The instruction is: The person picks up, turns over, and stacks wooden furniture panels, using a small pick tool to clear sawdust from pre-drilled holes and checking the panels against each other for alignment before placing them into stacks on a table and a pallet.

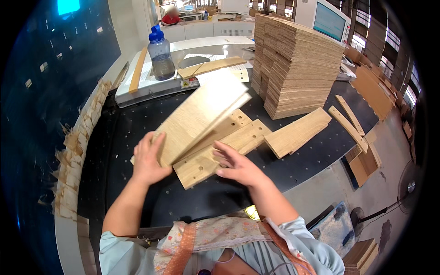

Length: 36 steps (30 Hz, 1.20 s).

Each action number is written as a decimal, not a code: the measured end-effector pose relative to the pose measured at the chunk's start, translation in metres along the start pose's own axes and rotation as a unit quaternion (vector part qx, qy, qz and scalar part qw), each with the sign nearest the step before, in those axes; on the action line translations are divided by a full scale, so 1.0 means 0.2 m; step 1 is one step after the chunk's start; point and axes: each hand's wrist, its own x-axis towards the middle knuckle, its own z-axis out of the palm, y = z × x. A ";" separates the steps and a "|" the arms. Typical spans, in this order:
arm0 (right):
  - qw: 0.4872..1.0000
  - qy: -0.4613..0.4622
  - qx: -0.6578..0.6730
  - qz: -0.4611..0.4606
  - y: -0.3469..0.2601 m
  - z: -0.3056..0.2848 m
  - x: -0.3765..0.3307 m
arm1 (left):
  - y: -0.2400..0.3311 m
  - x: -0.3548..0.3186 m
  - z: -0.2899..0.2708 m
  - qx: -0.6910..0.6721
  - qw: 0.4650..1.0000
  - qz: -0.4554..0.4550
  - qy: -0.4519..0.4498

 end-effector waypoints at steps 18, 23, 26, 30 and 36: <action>0.773 0.331 -0.541 -0.028 0.16 -0.26 -0.54 | -1.15 0.44 0.15 0.179 0.937 -0.133 -0.269; 0.767 0.353 -0.537 -0.004 0.17 -0.24 -0.54 | -0.96 0.57 0.42 0.079 0.982 -0.028 -0.168; 0.763 0.370 -0.530 0.011 0.20 -0.24 -0.54 | -1.01 0.63 0.50 0.096 0.992 -0.001 -0.079; 0.714 0.343 -0.611 -0.010 0.21 -0.24 -0.55 | -1.11 0.76 0.59 0.150 0.987 -0.045 -0.044; 0.595 0.251 -0.735 0.205 0.33 -0.29 -0.79 | -1.17 0.81 0.66 0.156 0.950 -0.270 0.011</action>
